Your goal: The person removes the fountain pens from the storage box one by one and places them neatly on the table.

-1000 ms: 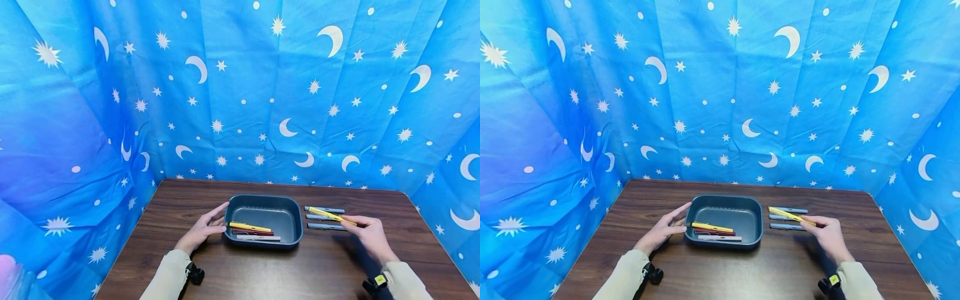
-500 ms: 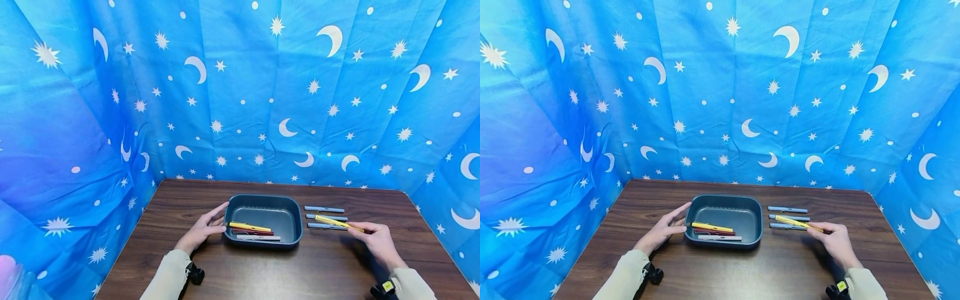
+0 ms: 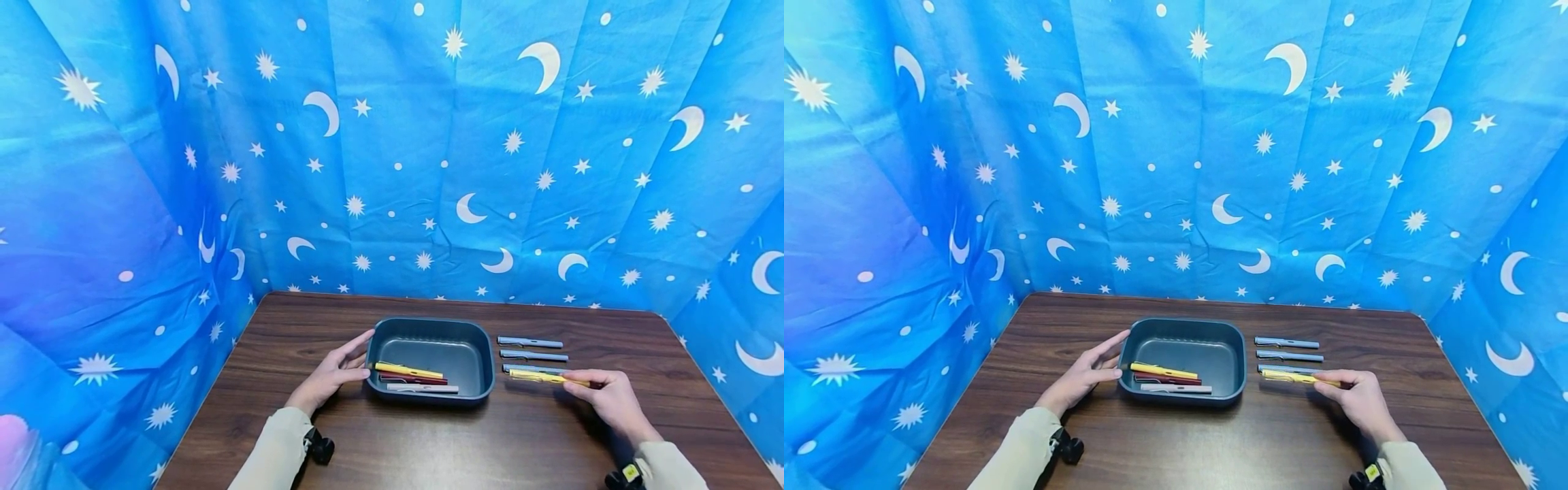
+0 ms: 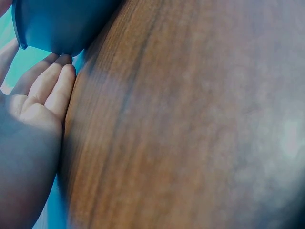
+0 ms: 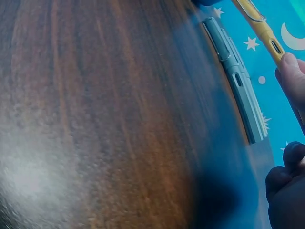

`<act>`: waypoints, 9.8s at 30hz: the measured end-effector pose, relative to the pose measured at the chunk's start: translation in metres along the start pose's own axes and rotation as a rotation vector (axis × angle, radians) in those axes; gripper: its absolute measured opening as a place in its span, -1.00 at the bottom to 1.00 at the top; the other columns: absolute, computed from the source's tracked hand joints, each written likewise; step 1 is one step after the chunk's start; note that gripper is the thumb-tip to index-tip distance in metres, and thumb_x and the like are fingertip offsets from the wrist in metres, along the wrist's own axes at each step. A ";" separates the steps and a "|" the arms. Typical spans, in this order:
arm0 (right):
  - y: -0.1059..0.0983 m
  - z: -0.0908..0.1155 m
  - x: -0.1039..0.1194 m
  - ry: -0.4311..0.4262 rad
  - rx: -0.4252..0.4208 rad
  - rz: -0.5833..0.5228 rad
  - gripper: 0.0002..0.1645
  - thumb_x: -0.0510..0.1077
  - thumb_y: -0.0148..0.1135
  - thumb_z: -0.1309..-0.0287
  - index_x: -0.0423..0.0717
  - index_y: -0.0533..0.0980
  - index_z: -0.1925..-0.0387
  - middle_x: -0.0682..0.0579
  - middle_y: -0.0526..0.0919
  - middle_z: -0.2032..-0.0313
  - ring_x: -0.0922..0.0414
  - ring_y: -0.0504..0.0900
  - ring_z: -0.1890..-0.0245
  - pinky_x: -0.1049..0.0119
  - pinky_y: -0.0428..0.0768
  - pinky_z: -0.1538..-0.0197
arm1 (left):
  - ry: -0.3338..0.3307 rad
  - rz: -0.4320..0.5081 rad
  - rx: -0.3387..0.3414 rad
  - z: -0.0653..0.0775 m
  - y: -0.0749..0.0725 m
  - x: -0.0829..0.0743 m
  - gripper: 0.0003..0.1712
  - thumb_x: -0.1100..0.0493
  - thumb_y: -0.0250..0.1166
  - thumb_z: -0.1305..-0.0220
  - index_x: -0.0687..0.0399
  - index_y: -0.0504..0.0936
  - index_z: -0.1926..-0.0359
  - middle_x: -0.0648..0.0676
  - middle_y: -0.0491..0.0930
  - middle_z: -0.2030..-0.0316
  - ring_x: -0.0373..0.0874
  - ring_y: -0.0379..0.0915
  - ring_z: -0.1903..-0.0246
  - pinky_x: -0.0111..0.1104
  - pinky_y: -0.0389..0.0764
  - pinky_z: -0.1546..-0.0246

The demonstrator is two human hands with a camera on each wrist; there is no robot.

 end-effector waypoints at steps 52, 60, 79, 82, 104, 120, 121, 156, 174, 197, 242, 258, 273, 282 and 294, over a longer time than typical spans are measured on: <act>0.022 -0.002 0.012 -0.172 0.031 0.422 -0.84 -0.17 0.66 -0.01 0.15 0.84 0.34 0.17 0.83 0.32 0.19 0.56 0.33 0.27 0.53 0.28 | -0.006 0.003 -0.002 0.000 0.000 0.001 -0.17 0.17 0.33 -0.49 -0.36 0.22 -0.63 -0.04 0.06 -0.65 0.12 0.16 -0.57 -0.04 0.21 -0.54; 0.022 -0.005 0.010 -0.164 0.040 0.434 -0.85 -0.18 0.64 -0.04 0.10 0.84 0.31 0.12 0.84 0.28 0.12 0.60 0.28 0.22 0.56 0.24 | -0.005 0.000 0.001 0.001 0.000 0.000 -0.17 0.18 0.33 -0.49 -0.37 0.22 -0.63 -0.03 0.06 -0.65 0.11 0.14 -0.57 -0.03 0.23 -0.53; 0.025 -0.005 0.009 -0.137 0.071 0.419 -0.85 -0.17 0.63 -0.06 0.07 0.83 0.28 0.08 0.82 0.23 0.09 0.61 0.25 0.15 0.56 0.22 | -0.010 0.002 -0.006 0.003 -0.001 0.001 -0.17 0.18 0.34 -0.48 -0.35 0.22 -0.63 -0.02 0.06 -0.65 0.11 0.16 -0.57 -0.04 0.21 -0.54; 0.025 -0.005 0.009 -0.133 0.077 0.415 -0.85 -0.18 0.63 -0.06 0.06 0.83 0.28 0.07 0.82 0.23 0.08 0.61 0.25 0.15 0.56 0.22 | -0.004 -0.002 -0.002 0.002 0.000 0.001 -0.17 0.18 0.33 -0.49 -0.35 0.21 -0.63 -0.02 0.06 -0.65 0.11 0.15 -0.57 -0.03 0.21 -0.54; 0.023 -0.006 0.008 -0.134 0.071 0.412 -0.81 -0.20 0.64 -0.03 0.03 0.82 0.27 0.07 0.80 0.26 0.13 0.55 0.30 0.25 0.49 0.29 | -0.007 -0.005 -0.006 0.000 -0.001 0.001 -0.15 0.16 0.36 -0.46 -0.36 0.22 -0.63 -0.05 0.07 -0.65 0.08 0.18 -0.56 -0.05 0.19 -0.55; 0.010 -0.006 0.017 -0.033 0.069 0.218 -0.55 -0.13 0.56 -0.19 -0.10 0.74 -0.12 -0.18 0.78 -0.06 0.08 0.66 0.17 0.44 0.50 0.28 | -0.012 -0.003 -0.005 0.002 -0.001 0.001 -0.16 0.17 0.35 -0.47 -0.38 0.21 -0.63 -0.04 0.05 -0.65 0.11 0.14 -0.57 0.00 0.20 -0.55; 0.009 -0.007 0.017 -0.020 0.070 0.182 -0.52 -0.12 0.55 -0.21 -0.11 0.72 -0.15 -0.19 0.77 -0.08 0.09 0.66 0.18 0.44 0.51 0.30 | -0.011 -0.004 -0.005 0.002 -0.001 0.001 -0.16 0.17 0.35 -0.47 -0.38 0.21 -0.63 -0.04 0.05 -0.65 0.11 0.14 -0.57 0.01 0.20 -0.55; 0.090 -0.028 0.110 -0.142 0.295 -0.351 -0.31 -0.28 0.46 -0.26 -0.21 0.50 -0.41 0.04 0.72 -0.21 0.15 0.59 0.29 0.35 0.63 0.27 | -0.005 -0.005 -0.008 0.002 0.001 -0.001 -0.15 0.21 0.34 -0.47 -0.34 0.21 -0.63 0.00 0.07 -0.65 0.11 0.13 -0.58 0.03 0.15 -0.57; 0.164 -0.039 0.152 -0.128 0.444 -0.296 -0.34 -0.25 0.46 -0.28 0.00 0.55 -0.40 -0.16 0.59 -0.36 -0.01 0.64 0.03 0.24 0.67 0.03 | 0.006 -0.017 -0.010 0.001 0.000 -0.002 -0.17 0.20 0.33 -0.48 -0.36 0.22 -0.63 -0.04 0.10 -0.64 0.05 0.13 -0.58 -0.03 0.16 -0.57; 0.219 -0.039 0.158 -0.220 0.566 -0.036 -0.38 -0.28 0.46 -0.27 -0.18 0.57 -0.35 -0.18 0.71 -0.19 -0.10 0.70 -0.20 0.10 0.77 -0.01 | 0.019 -0.026 0.000 0.002 0.001 -0.003 -0.19 0.20 0.31 -0.49 -0.30 0.22 -0.63 -0.02 0.07 -0.65 0.07 0.11 -0.59 -0.11 0.20 -0.54; 0.231 -0.044 0.149 -0.249 0.454 0.291 -0.62 -0.33 0.49 -0.22 -0.10 0.75 -0.07 0.03 0.85 0.17 0.09 0.81 0.10 -0.02 0.76 -0.06 | 0.008 -0.020 0.005 0.002 0.001 -0.001 -0.19 0.16 0.32 -0.50 -0.33 0.22 -0.63 0.00 0.09 -0.64 0.08 0.12 -0.58 -0.04 0.19 -0.54; 0.228 -0.044 0.150 -0.245 0.427 0.323 -0.69 -0.25 0.54 -0.20 -0.06 0.78 0.00 0.06 0.85 0.22 0.15 0.80 0.17 0.03 0.77 -0.01 | 0.006 -0.019 0.007 0.002 0.001 0.000 -0.19 0.14 0.33 -0.49 -0.35 0.23 -0.63 0.00 0.09 -0.64 0.09 0.13 -0.58 -0.01 0.18 -0.55; 0.226 -0.047 0.152 -0.276 0.360 0.402 -0.72 -0.22 0.38 -0.38 0.01 0.78 -0.06 0.04 0.81 -0.02 0.01 0.74 -0.03 0.07 0.76 0.04 | 0.009 -0.022 0.017 0.001 0.000 0.002 -0.20 0.14 0.30 -0.52 -0.30 0.21 -0.64 0.03 0.06 -0.65 0.10 0.11 -0.58 -0.02 0.14 -0.56; 0.218 -0.048 0.156 -0.303 0.266 0.414 -0.85 -0.15 0.44 -0.34 0.07 0.83 0.12 0.13 0.76 0.11 0.10 0.57 0.13 0.17 0.61 0.10 | 0.004 -0.010 0.012 0.001 0.001 0.000 -0.19 0.11 0.34 -0.48 -0.33 0.23 -0.63 -0.02 0.08 -0.65 0.06 0.13 -0.58 -0.04 0.17 -0.56; 0.208 -0.049 0.166 -0.350 0.238 0.354 -0.80 -0.11 0.40 -0.36 0.06 0.82 0.04 0.09 0.85 0.13 0.12 0.77 0.15 0.18 0.74 0.17 | 0.020 -0.001 0.015 0.001 0.001 -0.002 -0.18 0.16 0.33 -0.49 -0.29 0.21 -0.64 0.00 0.08 -0.65 0.06 0.10 -0.59 -0.24 0.26 -0.52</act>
Point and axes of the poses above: each hand's wrist, its own z-axis away from the middle knuckle, its own y-axis out of the palm, x = y × z, the point moved 9 cm from there along -z, towards the middle knuckle
